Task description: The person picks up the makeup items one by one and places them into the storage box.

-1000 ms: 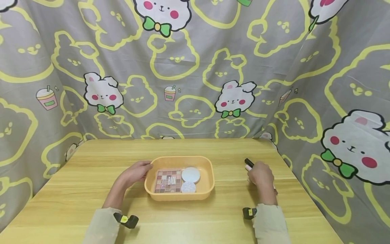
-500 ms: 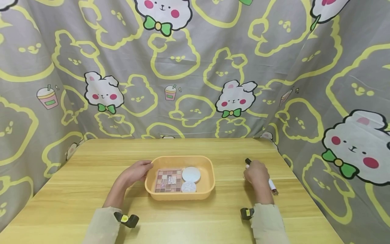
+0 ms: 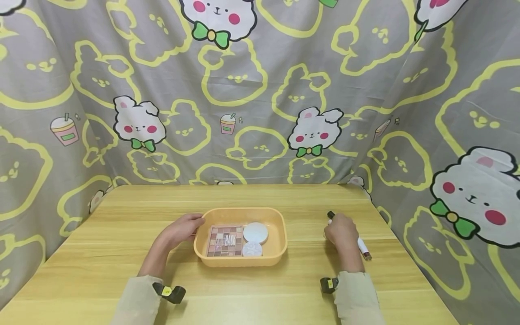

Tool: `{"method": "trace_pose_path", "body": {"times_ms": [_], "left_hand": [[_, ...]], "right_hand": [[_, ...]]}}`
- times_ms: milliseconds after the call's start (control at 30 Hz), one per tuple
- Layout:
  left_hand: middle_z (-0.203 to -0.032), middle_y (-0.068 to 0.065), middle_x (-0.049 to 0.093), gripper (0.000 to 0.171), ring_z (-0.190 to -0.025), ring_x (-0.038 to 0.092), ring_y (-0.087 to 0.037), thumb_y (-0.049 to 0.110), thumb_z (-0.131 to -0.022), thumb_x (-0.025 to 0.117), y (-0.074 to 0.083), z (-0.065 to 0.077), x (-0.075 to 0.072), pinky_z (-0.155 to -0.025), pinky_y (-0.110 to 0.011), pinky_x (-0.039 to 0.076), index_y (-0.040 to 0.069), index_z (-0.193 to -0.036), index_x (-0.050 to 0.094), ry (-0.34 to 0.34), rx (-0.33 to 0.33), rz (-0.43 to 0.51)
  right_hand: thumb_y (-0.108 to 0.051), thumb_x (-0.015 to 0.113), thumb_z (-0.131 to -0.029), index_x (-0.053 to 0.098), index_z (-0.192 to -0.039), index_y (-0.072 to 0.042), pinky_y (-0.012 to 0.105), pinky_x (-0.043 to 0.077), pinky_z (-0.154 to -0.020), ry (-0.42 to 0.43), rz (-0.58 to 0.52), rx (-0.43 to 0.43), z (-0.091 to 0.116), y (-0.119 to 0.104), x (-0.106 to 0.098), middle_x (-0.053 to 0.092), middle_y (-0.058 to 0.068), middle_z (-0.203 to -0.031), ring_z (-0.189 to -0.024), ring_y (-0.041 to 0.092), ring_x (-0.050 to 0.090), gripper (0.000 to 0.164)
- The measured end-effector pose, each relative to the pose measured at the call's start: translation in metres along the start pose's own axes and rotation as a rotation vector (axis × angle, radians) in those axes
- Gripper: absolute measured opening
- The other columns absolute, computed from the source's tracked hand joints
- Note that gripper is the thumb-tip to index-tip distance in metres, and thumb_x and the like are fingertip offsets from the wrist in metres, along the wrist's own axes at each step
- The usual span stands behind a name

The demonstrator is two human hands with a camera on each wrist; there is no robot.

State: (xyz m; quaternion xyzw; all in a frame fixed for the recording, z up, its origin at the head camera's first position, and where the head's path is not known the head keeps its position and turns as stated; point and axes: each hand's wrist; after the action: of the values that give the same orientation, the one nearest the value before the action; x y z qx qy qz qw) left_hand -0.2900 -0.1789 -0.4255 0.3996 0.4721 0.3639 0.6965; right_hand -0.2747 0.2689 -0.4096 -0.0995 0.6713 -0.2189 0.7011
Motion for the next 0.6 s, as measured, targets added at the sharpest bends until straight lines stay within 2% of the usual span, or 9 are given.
{"method": "trace_pose_path", "body": {"times_ms": [400,600], "left_hand": [[-0.117,-0.020,0.063,0.051,-0.097,0.063,-0.019,0.019,-0.108,0.037,0.0010,0.0000,0.0005,-0.078,-0.030,0.055,-0.010,-0.150,0.039,-0.002,0.004,-0.003],[-0.128,-0.021,0.062,0.053,-0.106,0.063,-0.021,0.020,-0.108,0.038,0.0021,0.0011,0.0010,-0.085,-0.036,0.058,-0.011,-0.152,0.036,0.002,-0.004,-0.016]], "right_hand": [[-0.005,0.070,-0.073,0.063,-0.077,0.003,0.034,0.045,-0.052,-0.057,-0.002,0.026,0.0019,-0.0015,-0.0080,0.060,0.019,-0.079,-0.064,0.029,0.053,0.012],[-0.002,0.074,-0.070,0.063,-0.080,0.008,0.031,0.046,-0.052,-0.119,-0.008,0.059,0.0024,-0.0040,-0.0083,0.058,0.020,-0.079,-0.063,0.027,0.054,0.018]]}}
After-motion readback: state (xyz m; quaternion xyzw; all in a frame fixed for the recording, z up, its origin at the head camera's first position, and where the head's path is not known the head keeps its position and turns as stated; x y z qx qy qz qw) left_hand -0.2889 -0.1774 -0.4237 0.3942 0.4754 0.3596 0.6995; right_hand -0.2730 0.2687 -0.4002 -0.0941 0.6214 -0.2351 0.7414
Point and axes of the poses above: each hand's wrist, its own z-axis away from the middle knuckle, its own x-axis out of the palm, y = z × x
